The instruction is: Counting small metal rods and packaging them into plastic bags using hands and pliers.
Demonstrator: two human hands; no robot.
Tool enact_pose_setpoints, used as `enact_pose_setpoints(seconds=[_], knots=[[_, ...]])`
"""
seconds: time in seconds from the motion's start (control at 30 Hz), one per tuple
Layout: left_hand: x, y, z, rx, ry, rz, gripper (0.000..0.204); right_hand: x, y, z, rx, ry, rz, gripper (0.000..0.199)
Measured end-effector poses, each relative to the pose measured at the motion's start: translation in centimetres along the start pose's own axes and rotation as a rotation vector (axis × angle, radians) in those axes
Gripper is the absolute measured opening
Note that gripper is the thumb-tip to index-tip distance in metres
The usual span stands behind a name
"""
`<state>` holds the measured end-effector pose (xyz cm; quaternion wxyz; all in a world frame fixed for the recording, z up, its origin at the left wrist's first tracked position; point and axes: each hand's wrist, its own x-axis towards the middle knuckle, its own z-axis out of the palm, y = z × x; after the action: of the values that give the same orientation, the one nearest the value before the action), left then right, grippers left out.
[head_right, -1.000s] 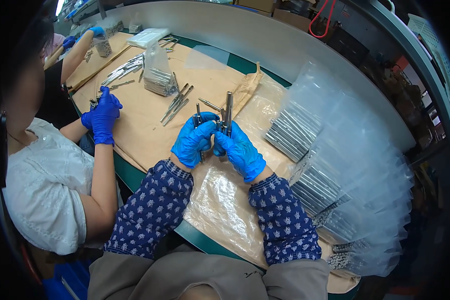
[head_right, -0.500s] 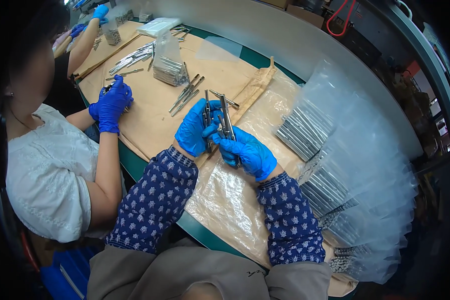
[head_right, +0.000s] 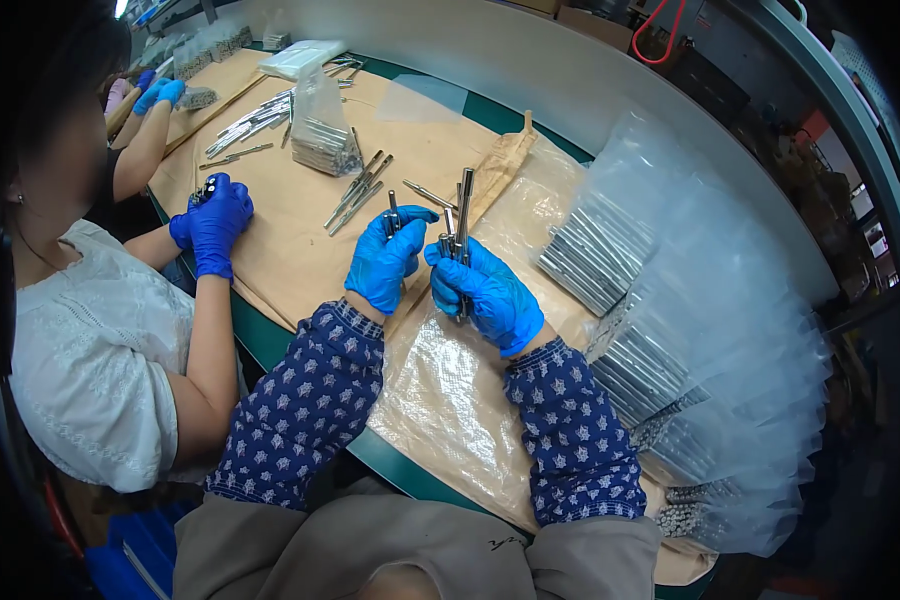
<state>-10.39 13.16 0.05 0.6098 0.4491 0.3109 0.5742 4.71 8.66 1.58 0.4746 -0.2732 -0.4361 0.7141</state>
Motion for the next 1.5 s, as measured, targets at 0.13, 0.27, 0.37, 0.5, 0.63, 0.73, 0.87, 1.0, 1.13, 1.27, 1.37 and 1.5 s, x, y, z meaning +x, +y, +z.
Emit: enact_pose_setpoints(seconds=[0.13,0.27,0.37,0.5,0.63,0.73,0.87,1.0,1.13,1.27,1.37,1.5], knots=[[-0.4,1.3,-0.5,-0.075,-0.216,-0.164,0.031,0.1,0.0,-0.1,0.112,-0.104,0.040,0.025],[-0.6,1.2,-0.2,-0.200,-0.246,-0.293,0.031,-0.1,0.2,-0.4,0.136,-0.213,0.113,0.023],[-0.6,0.9,-0.1,-0.093,-0.246,-0.265,0.026,-0.2,0.3,-0.6,0.008,-0.177,0.145,0.021],[-0.5,0.2,-0.4,-0.130,-0.162,-0.194,0.017,0.3,0.8,-0.8,0.062,-0.169,0.127,0.020],[0.0,0.1,-0.3,-0.116,-0.111,-0.190,0.015,0.4,0.8,-1.1,0.093,-0.154,0.140,0.022],[0.2,0.2,-0.4,-0.216,-0.160,-0.185,0.015,0.4,0.6,-1.0,0.056,-0.140,0.143,0.024],[0.7,0.2,-1.4,-0.315,-0.087,-0.099,0.021,0.3,0.7,-0.6,0.002,-0.187,0.151,0.031],[2.1,0.1,-3.0,-0.512,0.160,-0.059,0.025,0.3,1.1,-0.9,-0.014,-0.210,0.169,0.038],[2.1,1.2,-2.7,-0.663,0.226,0.018,0.025,0.2,0.7,-0.8,-0.057,-0.193,0.159,0.038],[1.8,1.2,-2.5,-0.613,0.020,-0.010,0.027,0.3,0.7,-0.6,-0.060,-0.194,0.164,0.038],[1.3,1.9,-2.0,-0.522,0.102,-0.037,0.031,0.2,0.8,-0.7,-0.067,-0.190,0.141,0.037],[0.9,1.9,-1.9,-0.435,-0.003,-0.066,0.028,0.3,1.1,-0.7,-0.131,-0.117,0.136,0.033]])
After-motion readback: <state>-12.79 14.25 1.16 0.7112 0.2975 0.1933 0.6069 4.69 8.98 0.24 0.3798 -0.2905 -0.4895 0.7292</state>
